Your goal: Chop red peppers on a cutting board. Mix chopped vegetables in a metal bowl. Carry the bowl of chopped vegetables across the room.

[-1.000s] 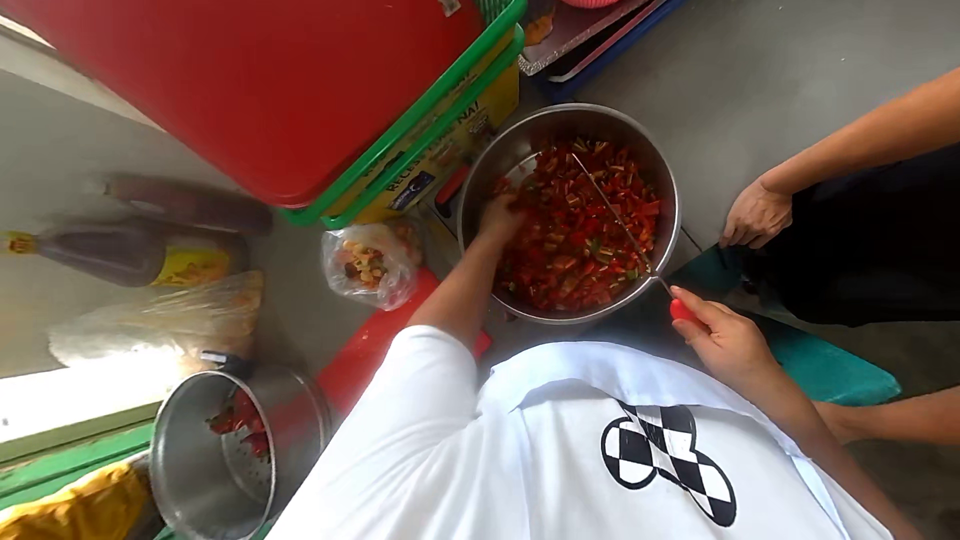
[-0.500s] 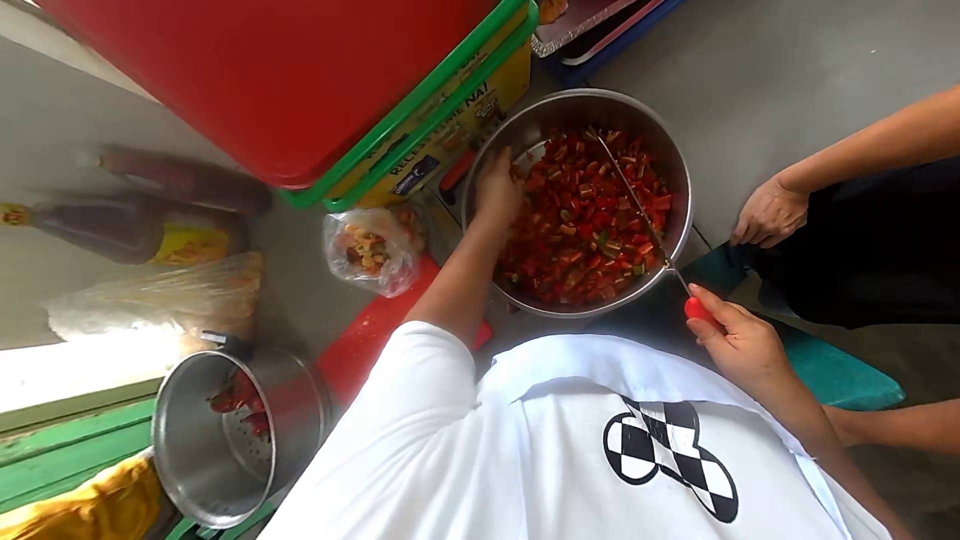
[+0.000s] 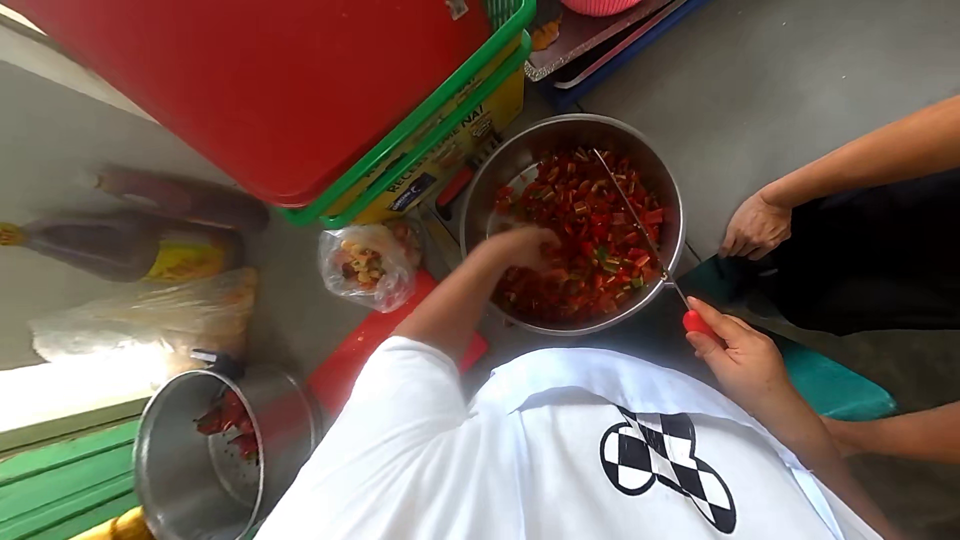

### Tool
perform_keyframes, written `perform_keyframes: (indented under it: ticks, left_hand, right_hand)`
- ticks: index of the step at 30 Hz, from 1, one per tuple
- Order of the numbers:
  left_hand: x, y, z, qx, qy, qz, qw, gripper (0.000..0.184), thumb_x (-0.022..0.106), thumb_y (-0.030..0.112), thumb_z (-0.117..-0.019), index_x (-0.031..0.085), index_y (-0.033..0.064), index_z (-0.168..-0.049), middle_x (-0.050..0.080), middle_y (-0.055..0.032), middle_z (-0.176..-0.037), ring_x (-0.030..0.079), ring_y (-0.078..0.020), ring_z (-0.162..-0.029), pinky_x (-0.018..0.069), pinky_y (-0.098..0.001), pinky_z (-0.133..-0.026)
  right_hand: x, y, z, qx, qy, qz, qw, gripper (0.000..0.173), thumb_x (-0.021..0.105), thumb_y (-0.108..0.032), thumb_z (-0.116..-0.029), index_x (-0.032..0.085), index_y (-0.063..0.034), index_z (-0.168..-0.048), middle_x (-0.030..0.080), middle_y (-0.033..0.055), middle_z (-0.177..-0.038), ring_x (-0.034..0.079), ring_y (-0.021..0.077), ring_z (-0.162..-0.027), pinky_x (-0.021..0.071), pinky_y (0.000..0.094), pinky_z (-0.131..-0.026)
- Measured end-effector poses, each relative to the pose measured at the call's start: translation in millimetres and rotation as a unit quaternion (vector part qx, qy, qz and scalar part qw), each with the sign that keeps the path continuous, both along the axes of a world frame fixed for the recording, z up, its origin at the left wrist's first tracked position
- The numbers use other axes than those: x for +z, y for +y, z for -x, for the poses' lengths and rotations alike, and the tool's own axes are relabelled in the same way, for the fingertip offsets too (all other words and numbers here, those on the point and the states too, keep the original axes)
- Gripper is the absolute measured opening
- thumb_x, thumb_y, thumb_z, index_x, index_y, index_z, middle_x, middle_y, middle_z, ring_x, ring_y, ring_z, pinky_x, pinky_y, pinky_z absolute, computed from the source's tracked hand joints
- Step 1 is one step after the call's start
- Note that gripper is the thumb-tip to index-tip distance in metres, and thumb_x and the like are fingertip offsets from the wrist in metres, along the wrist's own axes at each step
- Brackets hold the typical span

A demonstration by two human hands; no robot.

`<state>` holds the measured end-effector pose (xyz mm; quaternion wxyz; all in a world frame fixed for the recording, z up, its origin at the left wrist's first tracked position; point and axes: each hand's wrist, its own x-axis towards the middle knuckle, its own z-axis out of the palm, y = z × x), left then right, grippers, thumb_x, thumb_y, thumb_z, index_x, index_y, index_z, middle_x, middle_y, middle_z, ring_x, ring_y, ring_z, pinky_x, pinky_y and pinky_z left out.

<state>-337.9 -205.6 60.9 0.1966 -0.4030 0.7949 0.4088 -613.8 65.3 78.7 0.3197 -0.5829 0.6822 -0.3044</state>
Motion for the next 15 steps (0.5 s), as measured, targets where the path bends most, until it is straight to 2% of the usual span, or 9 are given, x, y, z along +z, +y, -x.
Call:
perform_keyframes:
  ticks: [2,4,6,9,11,12,14,15]
  left_hand:
    - [-0.3,-35.6,-3.4,0.06,-0.001,0.026,0.998,0.056,0.08,0.018,-0.0896,0.059,0.0018,-0.139,0.058,-0.0276,-0.138,0.056,-0.0439,-0.13,0.0426,-0.064,-0.109]
    - [-8.5,-68.9,6.0,0.151,0.013,0.092,0.984,0.053,0.071,0.033,-0.0971,0.059,0.0007,-0.138,0.056,-0.0302,-0.138,0.055,-0.0451,-0.129,0.0439,-0.0641,-0.108]
    - [-15.4,-93.3,29.4,0.222,0.019,0.127,0.966,0.058,0.06,0.047,-0.1013,0.056,0.0066,-0.143,0.051,-0.0282,-0.146,0.051,-0.0434,-0.135,0.0423,-0.0622,-0.11]
    - [-26.3,-107.9,73.3,0.255,0.032,0.142,0.956,0.066,0.053,0.06,-0.1007,0.057,0.0114,-0.145,0.049,-0.0286,-0.148,0.049,-0.044,-0.137,0.0412,-0.0628,-0.111]
    - [-30.8,-99.6,101.7,0.238,0.015,0.154,0.959,0.072,0.055,0.069,-0.0951,0.058,0.0166,-0.145,0.046,-0.0282,-0.151,0.047,-0.0465,-0.138,0.0404,-0.0668,-0.109]
    - [-31.5,-91.3,115.8,0.227,0.003,0.155,0.962,0.075,0.061,0.071,-0.0899,0.058,0.0201,-0.146,0.042,-0.0271,-0.155,0.044,-0.0483,-0.14,0.0376,-0.0709,-0.109]
    - [-34.9,-72.8,138.7,0.185,-0.027,0.151,0.971,0.08,0.075,0.064,-0.0813,0.055,0.0235,-0.147,0.034,-0.0251,-0.161,0.034,-0.052,-0.145,0.0301,-0.0783,-0.108]
    - [-38.0,-64.2,144.8,0.158,-0.043,0.155,0.974,0.079,0.078,0.059,-0.08,0.055,0.0238,-0.147,0.034,-0.0231,-0.161,0.034,-0.0523,-0.144,0.0316,-0.0791,-0.106]
  right_hand:
    - [-1.4,2.5,2.7,-0.011,-0.004,0.006,1.0,0.045,0.056,-0.029,-0.1036,0.063,-0.003,-0.139,0.071,0.0218,-0.114,0.071,0.0223,-0.088,0.0602,0.0339,-0.076]
    - [-1.2,2.4,3.5,-0.018,-0.007,0.008,1.0,0.044,0.057,-0.028,-0.1033,0.063,-0.0031,-0.139,0.071,0.0215,-0.113,0.071,0.0216,-0.087,0.0599,0.0335,-0.075]
    - [0.9,1.4,2.2,-0.02,-0.004,0.011,1.0,0.044,0.056,-0.028,-0.1028,0.063,-0.0032,-0.139,0.071,0.0206,-0.111,0.07,0.0207,-0.086,0.0596,0.0327,-0.074]
    - [4.1,0.2,0.4,-0.028,-0.009,0.017,0.999,0.043,0.058,-0.025,-0.1019,0.064,-0.0027,-0.138,0.072,0.02,-0.111,0.071,0.0204,-0.087,0.0599,0.0317,-0.075]
    - [2.7,0.9,0.0,-0.034,-0.016,0.02,0.999,0.043,0.058,-0.025,-0.1017,0.064,-0.002,-0.137,0.071,0.0197,-0.109,0.07,0.0185,-0.086,0.0597,0.03,-0.075]
    - [1.3,1.1,0.3,-0.035,-0.019,0.019,0.999,0.043,0.058,-0.026,-0.1021,0.064,-0.002,-0.137,0.071,0.0192,-0.109,0.07,0.0171,-0.086,0.0596,0.0289,-0.075]
    - [-2.4,1.5,0.6,-0.034,-0.023,0.021,0.999,0.043,0.057,-0.028,-0.1027,0.064,-0.0016,-0.137,0.071,0.019,-0.109,0.07,0.0158,-0.086,0.0593,0.0272,-0.075]
    - [-3.7,1.3,0.8,-0.034,-0.024,0.022,0.999,0.044,0.057,-0.028,-0.1027,0.064,-0.0013,-0.137,0.072,0.0192,-0.108,0.07,0.0159,-0.087,0.0593,0.027,-0.075]
